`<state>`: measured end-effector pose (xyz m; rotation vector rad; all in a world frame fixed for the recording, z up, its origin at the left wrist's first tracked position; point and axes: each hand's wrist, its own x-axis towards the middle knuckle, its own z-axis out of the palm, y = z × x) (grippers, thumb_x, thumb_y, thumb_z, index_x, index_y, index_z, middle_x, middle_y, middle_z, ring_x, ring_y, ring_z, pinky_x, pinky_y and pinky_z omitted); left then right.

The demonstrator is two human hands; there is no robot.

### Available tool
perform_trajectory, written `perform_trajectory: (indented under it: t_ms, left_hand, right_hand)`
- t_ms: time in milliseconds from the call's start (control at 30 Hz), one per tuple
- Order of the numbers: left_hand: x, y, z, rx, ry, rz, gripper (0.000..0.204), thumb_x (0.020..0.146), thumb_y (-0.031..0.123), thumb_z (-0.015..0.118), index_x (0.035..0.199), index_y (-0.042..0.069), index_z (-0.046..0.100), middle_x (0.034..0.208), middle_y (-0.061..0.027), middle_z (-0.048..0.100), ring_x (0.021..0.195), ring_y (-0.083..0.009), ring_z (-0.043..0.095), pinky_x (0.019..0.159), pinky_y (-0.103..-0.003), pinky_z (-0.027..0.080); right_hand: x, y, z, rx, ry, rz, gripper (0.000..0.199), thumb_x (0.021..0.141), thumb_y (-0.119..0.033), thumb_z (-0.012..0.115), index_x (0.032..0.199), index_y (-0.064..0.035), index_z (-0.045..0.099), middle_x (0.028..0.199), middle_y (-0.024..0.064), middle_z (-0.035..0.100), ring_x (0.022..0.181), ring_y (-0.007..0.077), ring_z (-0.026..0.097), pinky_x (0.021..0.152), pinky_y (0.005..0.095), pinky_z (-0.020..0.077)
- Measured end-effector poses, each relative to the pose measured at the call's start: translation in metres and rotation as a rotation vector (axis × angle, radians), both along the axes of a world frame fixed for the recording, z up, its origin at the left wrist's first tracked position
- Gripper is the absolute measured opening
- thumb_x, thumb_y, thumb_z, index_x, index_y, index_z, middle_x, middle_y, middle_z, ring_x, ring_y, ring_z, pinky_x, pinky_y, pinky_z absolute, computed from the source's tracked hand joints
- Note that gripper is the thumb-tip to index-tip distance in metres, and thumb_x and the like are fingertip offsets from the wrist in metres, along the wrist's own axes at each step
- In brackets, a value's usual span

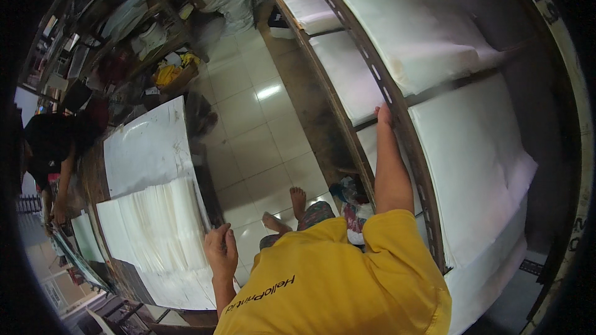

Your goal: The person repeatedly picks up white sheets from a table and places them onto a metal shelving unit. The person stacks the sheets one by one on the shelf while another person works at the table in the background.

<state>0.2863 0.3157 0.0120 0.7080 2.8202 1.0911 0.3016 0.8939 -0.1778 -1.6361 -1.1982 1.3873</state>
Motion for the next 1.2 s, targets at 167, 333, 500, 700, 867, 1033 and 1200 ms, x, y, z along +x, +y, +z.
perform_trajectory:
  t_ms: [167, 333, 500, 700, 867, 1033, 1200]
  left_hand:
    - [0.005, -0.02, 0.012, 0.05, 0.017, -0.008, 0.015, 0.082, -0.001, 0.067, 0.096, 0.004, 0.068, 0.072, -0.009, 0.059, 0.065, -0.0272, 0.056, 0.062, -0.038, 0.044]
    - [0.002, -0.057, 0.024, 0.191, 0.096, 0.082, 0.015, 0.08, -0.002, 0.068, 0.094, 0.004, 0.068, 0.072, -0.0092, 0.059, 0.063, -0.0283, 0.055, 0.061, -0.039, 0.043]
    - [0.008, -0.124, 0.044, 0.233, 0.237, 0.296, 0.015, 0.081, -0.002, 0.066, 0.096, 0.003, 0.068, 0.073, -0.0091, 0.059, 0.063, -0.027, 0.055, 0.062, -0.038, 0.044]
    - [0.009, -0.253, 0.027, 0.244, 0.306, 0.712, 0.016, 0.084, 0.0, 0.065, 0.1, 0.001, 0.066, 0.083, -0.0115, 0.061, 0.071, -0.0262, 0.058, 0.065, -0.036, 0.046]
    - [0.011, -0.351, 0.019, 0.28, 0.203, 0.942, 0.021, 0.085, 0.003, 0.066, 0.106, -0.001, 0.064, 0.103, -0.0168, 0.06, 0.084, -0.0311, 0.06, 0.077, -0.037, 0.049]
    - [-0.008, -0.424, -0.004, -0.006, 0.46, 0.943, 0.035, 0.083, 0.003, 0.067, 0.117, 0.0, 0.06, 0.116, -0.0175, 0.056, 0.106, -0.0344, 0.055, 0.089, -0.039, 0.047]
    - [-0.059, -0.48, -0.033, -0.381, 0.459, 0.879, 0.056, 0.078, 0.004, 0.069, 0.131, 0.003, 0.052, 0.131, -0.0189, 0.05, 0.127, -0.0355, 0.045, 0.102, -0.048, 0.039]
  right_hand:
    - [0.012, 0.043, -0.054, 0.158, -0.061, -0.03, 0.029, 0.084, -0.004, 0.063, 0.107, -0.0044, 0.045, 0.076, 0.0146, 0.061, 0.058, 0.025, 0.062, 0.045, 0.0355, 0.0529]
    - [0.039, 0.043, -0.055, 0.24, 0.136, 0.053, 0.041, 0.086, -0.007, 0.066, 0.118, -0.0076, 0.041, 0.097, 0.0127, 0.057, 0.078, 0.0231, 0.057, 0.062, 0.0393, 0.0526]
    - [0.018, -0.083, -0.015, 0.27, 0.188, 0.288, 0.01, 0.09, -0.011, 0.053, 0.084, -0.005, 0.056, 0.066, 0.0049, 0.052, 0.057, 0.0165, 0.049, 0.052, 0.0322, 0.0414]
    - [0.017, -0.289, -0.032, -0.147, -0.13, 0.73, 0.026, 0.084, -0.022, 0.049, 0.062, -0.0082, 0.052, 0.054, 0.0066, 0.05, 0.043, 0.0184, 0.048, 0.036, 0.0309, 0.0337]
    - [0.06, -0.358, -0.137, -0.193, -0.231, 1.095, 0.018, 0.091, -0.011, 0.058, 0.105, 0.0002, 0.059, 0.085, 0.0116, 0.065, 0.065, 0.0221, 0.063, 0.053, 0.0336, 0.049]
    - [0.062, -0.424, -0.051, -0.223, -0.379, 1.383, 0.02, 0.095, -0.011, 0.055, 0.111, -0.0008, 0.055, 0.08, 0.006, 0.058, 0.061, 0.0162, 0.055, 0.055, 0.0309, 0.0489]
    - [0.085, -0.414, -0.023, -0.184, -0.424, 1.237, 0.018, 0.095, -0.012, 0.056, 0.109, -0.0011, 0.055, 0.084, 0.0085, 0.061, 0.064, 0.0178, 0.059, 0.056, 0.031, 0.049]
